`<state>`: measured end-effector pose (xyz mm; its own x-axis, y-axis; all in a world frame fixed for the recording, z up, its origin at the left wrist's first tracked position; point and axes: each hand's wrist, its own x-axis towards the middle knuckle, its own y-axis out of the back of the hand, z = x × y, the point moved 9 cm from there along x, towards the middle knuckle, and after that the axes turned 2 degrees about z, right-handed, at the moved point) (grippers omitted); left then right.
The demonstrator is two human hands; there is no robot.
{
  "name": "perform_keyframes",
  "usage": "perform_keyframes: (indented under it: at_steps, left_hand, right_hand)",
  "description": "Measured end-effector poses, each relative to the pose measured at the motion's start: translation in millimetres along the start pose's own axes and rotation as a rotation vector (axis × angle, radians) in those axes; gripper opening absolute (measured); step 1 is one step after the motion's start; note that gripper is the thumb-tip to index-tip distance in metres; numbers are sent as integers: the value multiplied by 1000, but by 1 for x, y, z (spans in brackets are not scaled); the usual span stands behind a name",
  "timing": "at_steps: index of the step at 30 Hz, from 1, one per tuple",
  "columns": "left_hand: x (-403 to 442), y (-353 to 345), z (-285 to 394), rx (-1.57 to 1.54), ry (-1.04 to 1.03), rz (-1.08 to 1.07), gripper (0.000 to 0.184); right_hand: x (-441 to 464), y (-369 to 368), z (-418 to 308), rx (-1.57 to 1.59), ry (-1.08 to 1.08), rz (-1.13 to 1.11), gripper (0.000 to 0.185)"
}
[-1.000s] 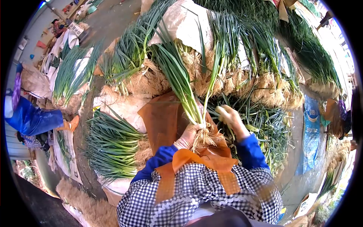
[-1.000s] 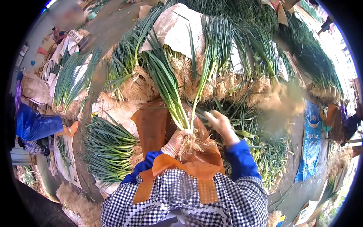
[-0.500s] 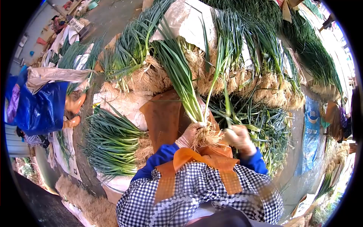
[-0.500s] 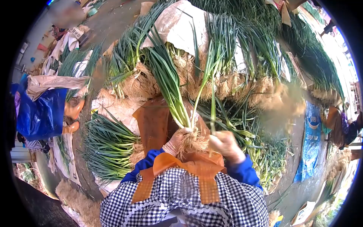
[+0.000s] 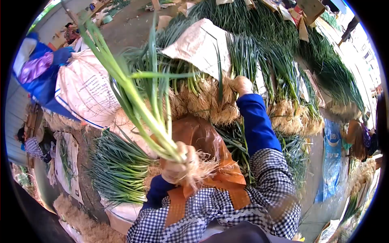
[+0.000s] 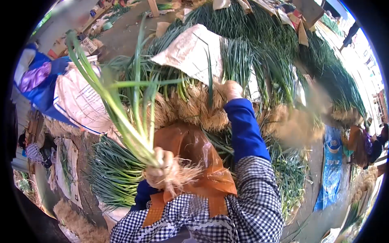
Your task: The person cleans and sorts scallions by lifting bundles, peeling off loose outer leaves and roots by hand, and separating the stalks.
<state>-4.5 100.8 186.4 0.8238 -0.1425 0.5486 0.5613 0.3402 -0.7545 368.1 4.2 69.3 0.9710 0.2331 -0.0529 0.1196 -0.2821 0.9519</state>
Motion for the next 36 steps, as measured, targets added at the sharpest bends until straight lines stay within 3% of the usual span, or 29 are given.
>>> perform_keyframes:
  at_steps: [1, 2, 4, 5, 6, 7, 8, 9, 10, 12, 14, 16, 17, 18, 20, 21, 23, 24, 25, 26, 27, 29, 30, 31, 32, 34, 35, 36]
  left_hand:
    - [0, 12, -10, 32, 42, 213, 32]
    - [-7, 23, -20, 62, 83, 427, 28]
    - [-24, 53, -42, 0, 80, 576, 33]
    - [-28, 66, -51, 17, 112, 556, 28]
    - [-30, 75, -61, -100, 113, 453, 30]
    - [-38, 85, -69, -134, 156, 619, 33]
    - [-51, 92, -78, -170, 206, 789, 35]
    - [-57, 106, -89, -95, 227, 863, 37]
    - [-21, 67, -90, -209, 268, 923, 34]
    - [-65, 115, -127, -314, 381, 782, 32]
    - [-70, 117, -140, -266, 373, 896, 28]
    - [-73, 115, -147, -241, 422, 913, 28]
    - [-78, 117, -150, -275, 451, 933, 29]
    - [-83, 121, -150, -235, 443, 1014, 29]
    - [-94, 135, -142, -160, 375, 996, 29]
    - [-92, 128, -133, -148, 377, 927, 29]
    - [-71, 101, -112, -151, 319, 845, 25]
    - [-70, 99, -104, -107, 253, 797, 23]
    - [-67, 97, -101, -176, 266, 614, 22]
    - [-65, 98, -103, -175, 270, 611, 22]
    - [-70, 103, -111, -201, 306, 706, 22]
    - [-96, 127, -130, -159, 397, 897, 23]
    - [-92, 123, -142, -172, 433, 931, 24]
    - [-91, 121, -161, -344, 505, 869, 26]
    - [-93, 117, -178, -519, 576, 806, 27]
    - [-106, 118, -190, -331, 786, 985, 24]
    - [-102, 119, -191, -305, 761, 949, 27]
    - [-98, 120, -190, -277, 735, 912, 31]
  right_hand:
    - [11, -14, 3, 26, -110, -89, 76]
    - [14, -29, 7, 90, -136, -172, 76]
    - [2, -27, 15, 126, -185, -280, 67]
    - [-12, -19, 22, 134, -154, -184, 60]
    - [-4, -48, 43, 354, 88, -136, 46]
    - [-35, -30, 47, 433, 106, -97, 42]
    - [-90, -6, 45, 848, 88, -180, 38]
    - [-131, 15, 39, 855, 158, -273, 37]
    - [-156, 12, 47, 982, 202, -190, 37]
    - [-215, -6, 49, 1441, 89, -415, 32]
    - [-258, -17, 38, 1726, 28, -515, 33]
    - [-274, -57, 62, 1641, -18, -531, 38]
    - [-277, -75, 69, 1724, -152, -569, 39]
    - [-264, -96, 95, 1567, -138, -425, 40]
    - [-279, -29, 51, 2188, -407, -450, 40]
    - [-267, -10, 54, 2136, -290, -322, 44]
    - [-260, 44, 34, 2176, 232, -376, 59]
    - [-272, 43, 30, 2465, 237, -780, 65]
    - [-280, 27, 32, 2234, 229, -760, 61]
    - [-290, 15, 31, 1991, 234, -749, 58]
    - [-300, 3, 30, 1761, 245, -750, 55]
    - [-313, -24, 17, 1764, 111, -817, 50]
    - [-312, -30, 19, 1502, 122, -685, 49]
    - [-315, -44, 9, 1815, -37, -753, 47]
    - [-325, -45, 17, 1813, -105, -721, 45]
    - [-342, -96, 38, 1983, -537, -952, 42]
    - [-327, -80, 44, 1735, -79, -711, 41]
    - [-316, -66, 36, 1657, -79, -681, 43]
